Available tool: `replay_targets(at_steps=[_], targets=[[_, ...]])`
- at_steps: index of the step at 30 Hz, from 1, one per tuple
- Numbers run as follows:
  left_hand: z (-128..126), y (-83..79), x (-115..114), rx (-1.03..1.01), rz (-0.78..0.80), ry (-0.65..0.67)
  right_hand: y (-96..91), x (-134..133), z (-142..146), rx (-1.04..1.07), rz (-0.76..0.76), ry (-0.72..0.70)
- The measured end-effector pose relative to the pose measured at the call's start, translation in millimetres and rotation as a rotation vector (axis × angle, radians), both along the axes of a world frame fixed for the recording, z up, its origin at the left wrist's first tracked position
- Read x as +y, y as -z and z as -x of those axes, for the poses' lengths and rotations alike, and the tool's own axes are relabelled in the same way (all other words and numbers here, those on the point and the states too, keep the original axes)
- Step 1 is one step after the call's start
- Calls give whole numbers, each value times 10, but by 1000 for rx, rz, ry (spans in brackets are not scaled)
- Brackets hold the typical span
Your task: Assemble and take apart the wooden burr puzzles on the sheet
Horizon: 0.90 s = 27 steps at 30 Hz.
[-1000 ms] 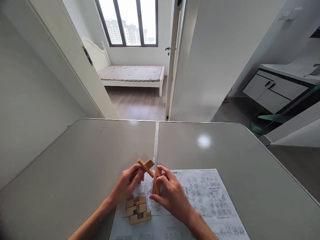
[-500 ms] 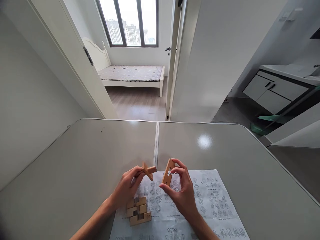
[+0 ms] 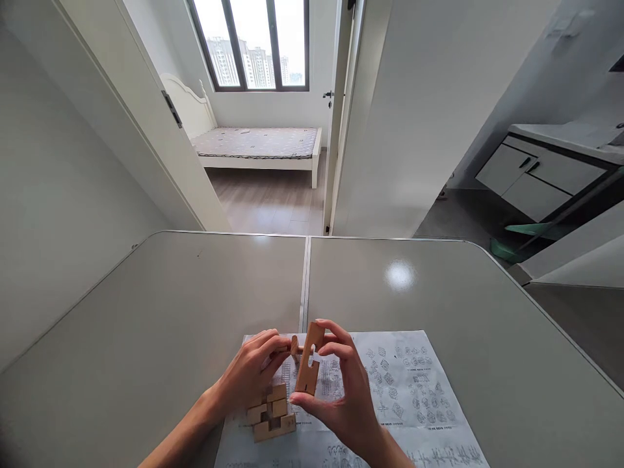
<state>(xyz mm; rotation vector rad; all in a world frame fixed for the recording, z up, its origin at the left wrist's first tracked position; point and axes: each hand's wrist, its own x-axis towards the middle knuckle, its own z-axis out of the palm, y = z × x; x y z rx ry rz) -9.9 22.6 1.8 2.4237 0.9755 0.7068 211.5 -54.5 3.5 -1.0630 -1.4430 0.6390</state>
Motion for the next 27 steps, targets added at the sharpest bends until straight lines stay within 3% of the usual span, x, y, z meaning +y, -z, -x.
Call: replay_targets(at_steps=[9, 19, 27], targets=[[-13, -26, -16, -1, -44, 38, -141, 143, 146, -82, -11, -69], [1, -33, -34, 22, -18, 36, -278, 184, 52, -183, 122, -135], [0, -17, -38, 18, -15, 32, -207, 132, 78, -173, 130, -93]])
